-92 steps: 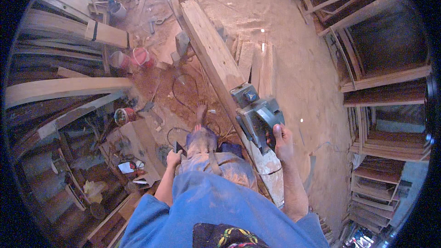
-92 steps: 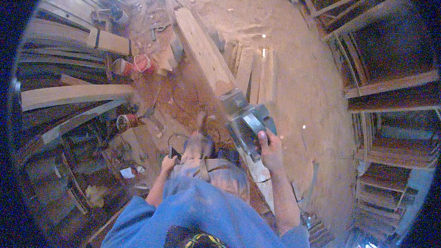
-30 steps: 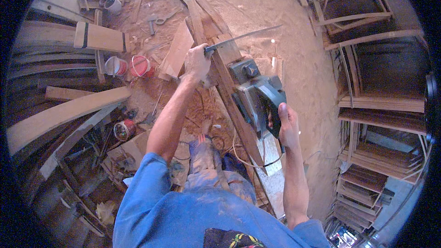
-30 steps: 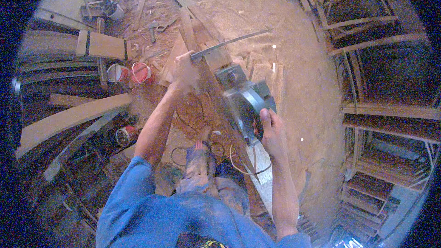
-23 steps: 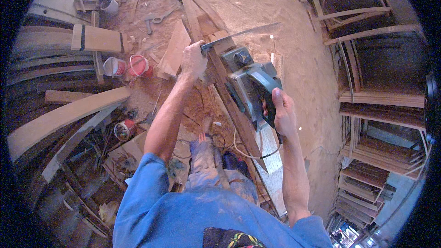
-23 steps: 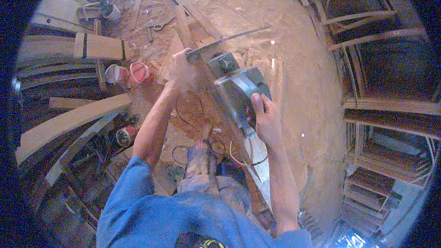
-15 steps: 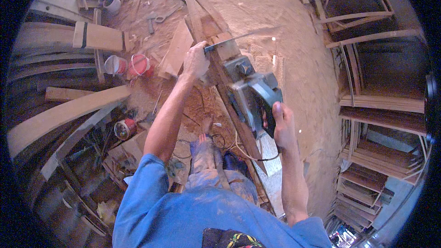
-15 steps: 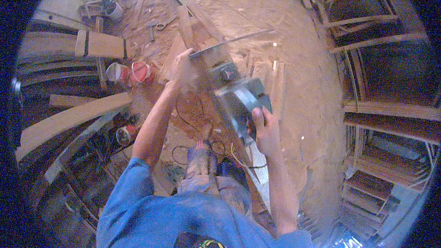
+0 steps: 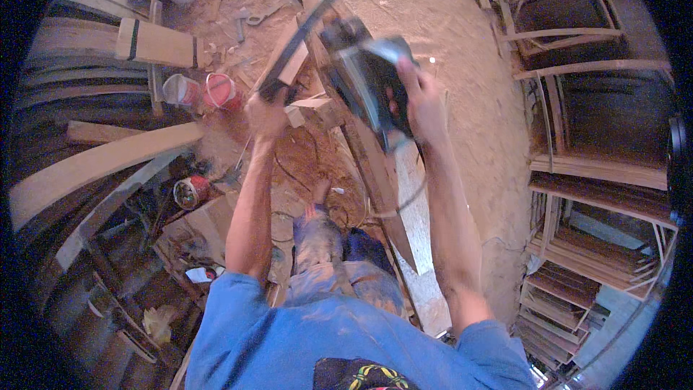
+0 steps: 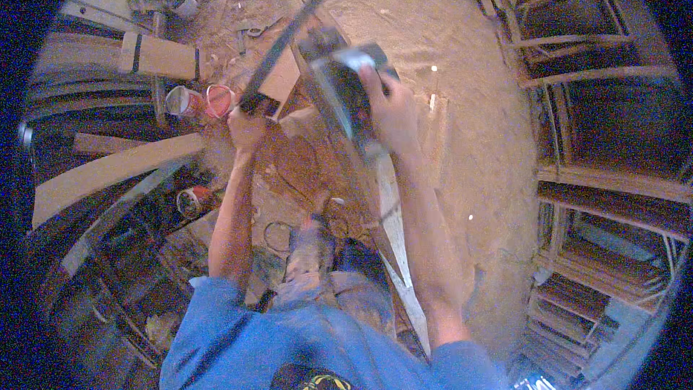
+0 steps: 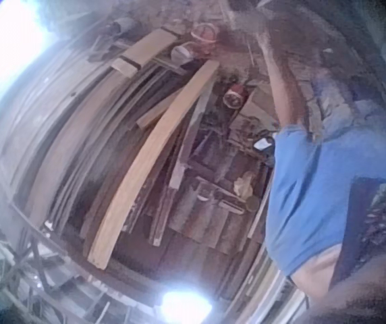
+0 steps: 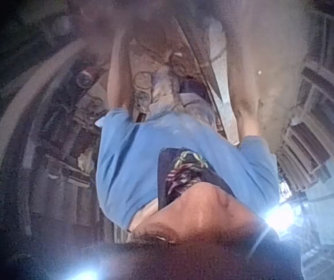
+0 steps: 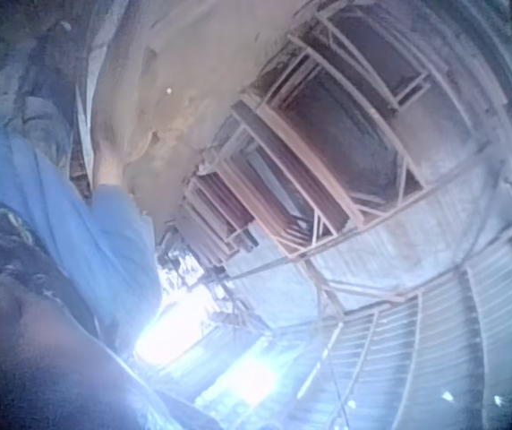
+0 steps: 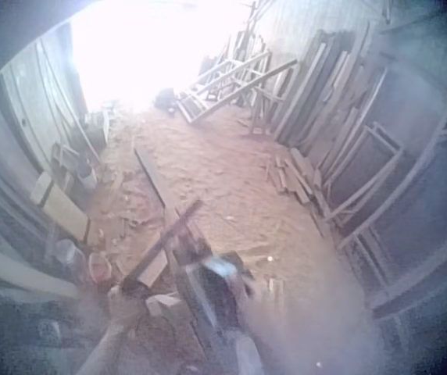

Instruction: The person measures a wooden plank with a try square and then uses a circular saw to cut the plank into smaller pieces. The person handles the plank and saw throughout the process.

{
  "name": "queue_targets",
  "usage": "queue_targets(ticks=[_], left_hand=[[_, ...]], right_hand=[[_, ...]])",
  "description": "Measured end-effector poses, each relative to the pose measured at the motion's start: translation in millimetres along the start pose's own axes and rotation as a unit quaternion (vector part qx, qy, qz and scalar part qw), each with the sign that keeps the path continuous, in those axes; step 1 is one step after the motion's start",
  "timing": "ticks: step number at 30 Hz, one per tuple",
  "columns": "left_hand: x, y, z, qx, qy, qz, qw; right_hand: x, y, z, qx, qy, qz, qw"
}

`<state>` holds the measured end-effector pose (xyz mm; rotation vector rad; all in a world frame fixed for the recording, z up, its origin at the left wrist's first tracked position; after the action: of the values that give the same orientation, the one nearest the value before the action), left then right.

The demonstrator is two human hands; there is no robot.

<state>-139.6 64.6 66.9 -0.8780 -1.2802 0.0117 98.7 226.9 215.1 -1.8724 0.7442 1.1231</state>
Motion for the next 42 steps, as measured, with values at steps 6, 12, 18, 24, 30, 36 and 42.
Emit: queue_targets(ticks=[6,12,18,24,30,36,42], left_hand=[[8.3,-35.7,-40.2,0.052,-0.034,-0.092,0.994],[33.0,-29.6,-71.5,0.037,-0.028,-0.098,0.994],[68.2,7.6,-121.2,-0.009,0.049,-0.085,0.995],[94.2,42.3,-209.4,-0.092,0.095,-0.104,0.986],[86.4,54.9,-309.0,-0.174,0.193,-0.029,0.965],[85.5,61.9,-366.1,-0.219,0.196,0.011,0.956],[75.2,70.0,-368.8,-0.207,0.205,0.055,0.955]], right_hand=[[-27.5,18.0,64.3,0.04,-0.041,-0.018,0.998],[-8.2,-1.7,5.8,0.018,-0.034,0.0,0.999],[61.6,-57.8,-95.6,0.019,0.004,0.015,1.0],[124.6,-113.8,-245.9,0.015,0.03,0.02,0.999],[195.2,-169.2,-385.3,0.052,0.108,0.052,0.992],[246.7,-217.6,-485.0,0.057,0.092,0.07,0.992],[245.9,-225.4,-491.7,0.026,0.127,0.077,0.989]])
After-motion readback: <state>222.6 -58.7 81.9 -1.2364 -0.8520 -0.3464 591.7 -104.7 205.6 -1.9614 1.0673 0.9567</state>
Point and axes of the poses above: each hand's wrist, its own z-axis towards the middle knuckle, its own y-axis out of the palm, x = y × z, the point moved 3 cm from there along z, towards the middle knuckle, and after that the axes turned 2 degrees about y, right-handed, at the moved point
